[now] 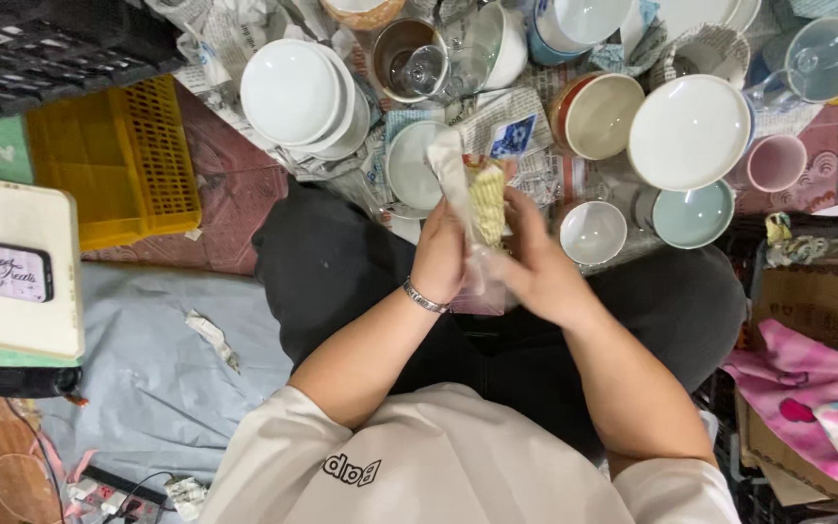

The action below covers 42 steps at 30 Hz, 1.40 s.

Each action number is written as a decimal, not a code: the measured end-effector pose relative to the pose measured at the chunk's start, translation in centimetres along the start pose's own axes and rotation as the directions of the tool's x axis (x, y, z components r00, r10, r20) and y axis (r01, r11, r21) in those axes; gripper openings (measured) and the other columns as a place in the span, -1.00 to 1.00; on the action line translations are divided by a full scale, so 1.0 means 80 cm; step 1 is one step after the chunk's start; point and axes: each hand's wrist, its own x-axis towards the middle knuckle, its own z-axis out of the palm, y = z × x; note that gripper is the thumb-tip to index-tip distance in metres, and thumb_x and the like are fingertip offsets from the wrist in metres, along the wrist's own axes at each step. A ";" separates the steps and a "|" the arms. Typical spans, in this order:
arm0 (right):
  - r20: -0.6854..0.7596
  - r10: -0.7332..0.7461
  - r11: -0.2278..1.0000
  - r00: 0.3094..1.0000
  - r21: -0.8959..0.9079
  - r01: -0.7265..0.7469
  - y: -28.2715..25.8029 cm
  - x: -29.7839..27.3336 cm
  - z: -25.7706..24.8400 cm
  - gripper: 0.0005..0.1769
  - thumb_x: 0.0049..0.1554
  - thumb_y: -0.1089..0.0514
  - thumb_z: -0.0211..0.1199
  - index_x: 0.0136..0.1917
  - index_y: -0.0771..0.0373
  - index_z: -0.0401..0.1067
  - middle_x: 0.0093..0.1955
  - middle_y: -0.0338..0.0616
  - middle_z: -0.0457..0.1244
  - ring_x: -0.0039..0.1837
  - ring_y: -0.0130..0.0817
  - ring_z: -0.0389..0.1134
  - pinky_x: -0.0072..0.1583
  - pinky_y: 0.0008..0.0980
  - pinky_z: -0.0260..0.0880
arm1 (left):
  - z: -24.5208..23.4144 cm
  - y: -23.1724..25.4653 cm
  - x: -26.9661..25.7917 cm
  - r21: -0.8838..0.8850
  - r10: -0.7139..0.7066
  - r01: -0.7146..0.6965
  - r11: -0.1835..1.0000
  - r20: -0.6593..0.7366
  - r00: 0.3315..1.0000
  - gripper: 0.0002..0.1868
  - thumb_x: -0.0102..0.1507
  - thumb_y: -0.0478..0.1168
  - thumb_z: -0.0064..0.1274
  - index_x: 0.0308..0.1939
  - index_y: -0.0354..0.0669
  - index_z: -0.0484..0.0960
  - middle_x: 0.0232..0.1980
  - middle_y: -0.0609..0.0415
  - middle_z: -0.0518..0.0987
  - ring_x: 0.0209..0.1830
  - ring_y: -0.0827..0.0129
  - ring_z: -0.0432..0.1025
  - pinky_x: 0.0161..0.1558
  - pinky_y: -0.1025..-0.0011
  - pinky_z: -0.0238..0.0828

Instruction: The person sits on the floor and wraps various ceramic dishes, including bowls and cups, in newspaper. They fold the newspaper around each item individually and place the wrapped items into a pile.

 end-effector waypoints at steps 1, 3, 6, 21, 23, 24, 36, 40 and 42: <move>0.027 0.000 0.999 1.000 -0.052 0.001 0.000 -0.003 0.012 -0.12 0.25 0.16 0.26 0.59 0.45 -0.20 0.53 0.18 0.07 0.55 -0.06 0.09 0.49 -0.17 0.06 | 0.003 0.004 -0.002 -0.063 0.034 -0.031 0.998 0.048 0.998 -0.40 0.52 -0.03 -0.24 0.54 -0.35 0.18 0.53 -0.11 0.33 0.50 0.22 0.30 0.51 0.24 0.19; -0.033 0.057 0.997 0.998 -0.053 -0.059 0.000 -0.005 0.028 -0.11 0.23 0.13 0.26 0.60 0.45 -0.17 0.52 0.15 0.09 0.54 -0.13 0.12 0.48 -0.22 0.10 | 0.012 0.013 0.000 -0.197 0.117 -0.087 0.977 0.144 0.983 -0.37 0.51 -0.07 -0.20 0.59 -0.27 0.07 0.64 -0.11 0.18 0.62 0.20 0.18 0.61 0.23 0.08; -0.098 0.112 0.991 0.989 -0.069 -0.119 0.006 -0.001 0.027 -0.19 0.23 0.11 0.28 0.56 0.44 -0.03 0.49 0.10 0.16 0.52 -0.19 0.17 0.49 -0.25 0.15 | 0.015 0.024 0.002 -0.174 0.202 -0.172 0.970 0.172 0.964 -0.34 0.51 -0.08 -0.18 0.60 -0.24 -0.02 0.66 -0.10 0.11 0.60 0.10 0.18 0.62 0.11 0.08; 0.130 0.311 0.674 0.941 0.668 -0.315 0.047 -0.001 0.003 -0.16 0.16 0.19 0.29 0.60 0.37 0.01 0.47 -0.07 0.17 0.47 -0.25 0.20 0.47 -0.17 0.18 | 0.024 0.063 0.015 -0.057 0.213 -0.206 0.977 0.310 0.926 -0.36 0.50 -0.02 -0.19 0.59 -0.10 0.01 0.66 -0.12 0.12 0.62 0.05 0.15 0.61 0.00 0.05; 0.080 0.278 0.732 0.957 0.627 -0.265 0.037 0.008 0.006 -0.11 0.09 0.31 0.36 0.59 0.34 0.02 0.45 -0.08 0.18 0.45 -0.27 0.21 0.47 -0.20 0.19 | 0.025 0.074 0.016 -0.043 0.215 -0.212 0.976 0.312 0.925 -0.36 0.50 -0.01 -0.19 0.59 -0.08 0.01 0.66 -0.12 0.12 0.62 0.04 0.14 0.61 -0.02 0.05; 0.053 0.288 0.725 0.956 0.640 -0.254 0.034 0.010 0.008 -0.12 0.08 0.34 0.37 0.58 0.35 0.04 0.44 -0.07 0.19 0.44 -0.26 0.23 0.47 -0.19 0.22 | 0.026 0.077 0.015 -0.032 0.209 -0.209 0.977 0.317 0.925 -0.36 0.50 0.00 -0.20 0.59 -0.06 0.01 0.66 -0.13 0.12 0.62 0.04 0.14 0.61 -0.02 0.04; 0.111 0.316 0.668 0.942 0.679 -0.304 0.035 0.013 0.009 -0.26 0.10 0.26 0.40 0.47 0.42 0.20 0.35 -0.02 0.29 0.34 -0.22 0.35 0.34 -0.17 0.39 | 0.032 0.103 0.006 0.005 0.200 -0.214 0.977 0.330 0.922 -0.37 0.49 0.05 -0.22 0.59 0.07 0.00 0.66 -0.13 0.11 0.63 -0.01 0.11 0.60 -0.10 0.02; 0.104 0.309 0.681 0.945 0.670 -0.297 0.031 0.013 0.003 -0.29 0.10 0.27 0.40 0.45 0.44 0.23 0.31 0.02 0.30 0.31 -0.21 0.38 0.31 -0.17 0.46 | 0.028 0.107 0.003 0.004 0.206 -0.219 0.976 0.312 0.927 -0.37 0.48 0.07 -0.22 0.59 0.11 0.00 0.67 -0.13 0.10 0.63 -0.02 0.10 0.59 -0.13 0.01; 0.105 0.268 0.719 0.958 0.640 -0.272 0.031 0.013 -0.001 -0.30 0.10 0.29 0.41 0.45 0.43 0.24 0.32 -0.01 0.31 0.32 -0.26 0.40 0.32 -0.24 0.47 | 0.026 0.110 0.003 0.000 0.211 -0.222 0.975 0.302 0.929 -0.37 0.48 0.08 -0.23 0.59 0.14 0.00 0.67 -0.13 0.10 0.64 -0.03 0.09 0.59 -0.14 0.00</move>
